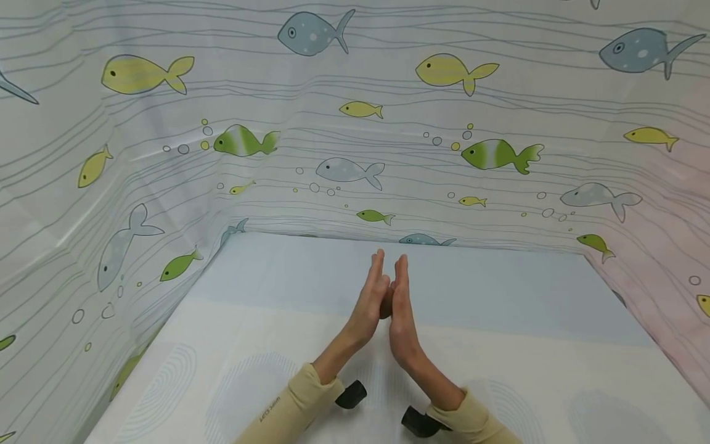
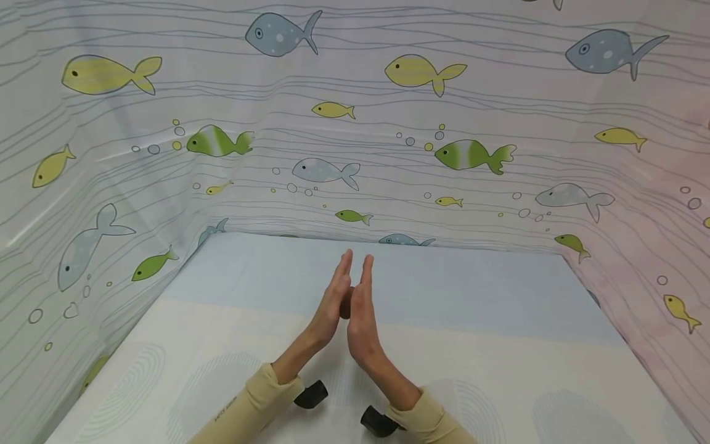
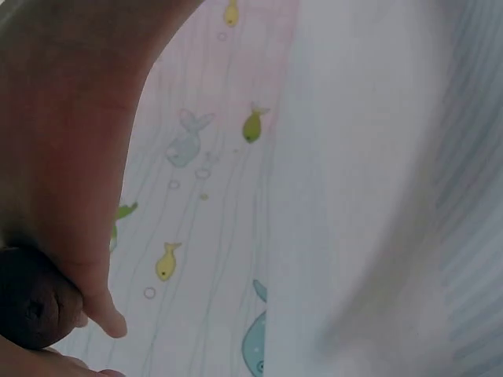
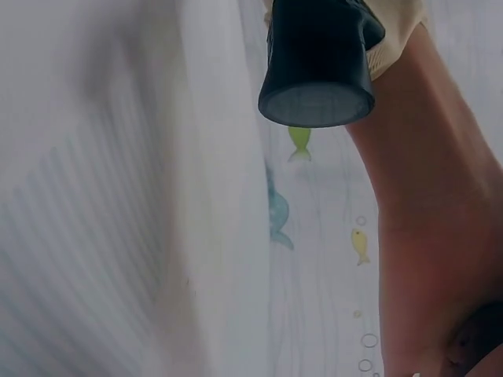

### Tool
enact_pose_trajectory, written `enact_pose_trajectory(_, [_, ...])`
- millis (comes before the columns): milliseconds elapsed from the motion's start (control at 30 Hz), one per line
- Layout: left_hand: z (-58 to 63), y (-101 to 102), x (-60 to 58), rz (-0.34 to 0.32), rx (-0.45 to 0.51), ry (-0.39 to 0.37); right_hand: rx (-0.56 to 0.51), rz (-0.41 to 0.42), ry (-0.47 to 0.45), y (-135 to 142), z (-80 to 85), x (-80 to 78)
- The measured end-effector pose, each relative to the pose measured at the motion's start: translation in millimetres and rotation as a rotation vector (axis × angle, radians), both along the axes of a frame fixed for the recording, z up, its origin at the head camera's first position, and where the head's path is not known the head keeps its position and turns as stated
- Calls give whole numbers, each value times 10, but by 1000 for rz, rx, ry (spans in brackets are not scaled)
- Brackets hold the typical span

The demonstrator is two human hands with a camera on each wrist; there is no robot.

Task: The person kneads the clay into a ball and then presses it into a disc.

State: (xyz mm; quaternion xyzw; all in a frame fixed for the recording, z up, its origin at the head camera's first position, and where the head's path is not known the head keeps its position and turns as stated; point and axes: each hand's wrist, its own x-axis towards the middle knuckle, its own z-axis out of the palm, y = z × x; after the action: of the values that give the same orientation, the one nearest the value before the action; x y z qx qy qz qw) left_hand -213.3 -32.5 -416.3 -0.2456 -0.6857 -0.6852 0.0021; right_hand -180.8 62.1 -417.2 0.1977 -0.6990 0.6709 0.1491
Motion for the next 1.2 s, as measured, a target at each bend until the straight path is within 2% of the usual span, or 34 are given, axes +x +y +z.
enact_pose_trajectory(300, [-12,16,68,-22,-19,17,-37,-19,-1,16,-13,-56])
enact_pose_trajectory(600, [-2,34,155,-73,-51,-1,-92,-37,-79,71,-40,-132])
enact_pose_trajectory(933, [24,31,206,-69,-94,7,-94,-92,-133,132,-122,-221])
enact_pose_trajectory(1200, [94,12,225,-51,-108,51,-86,-82,-132,146,-178,-246])
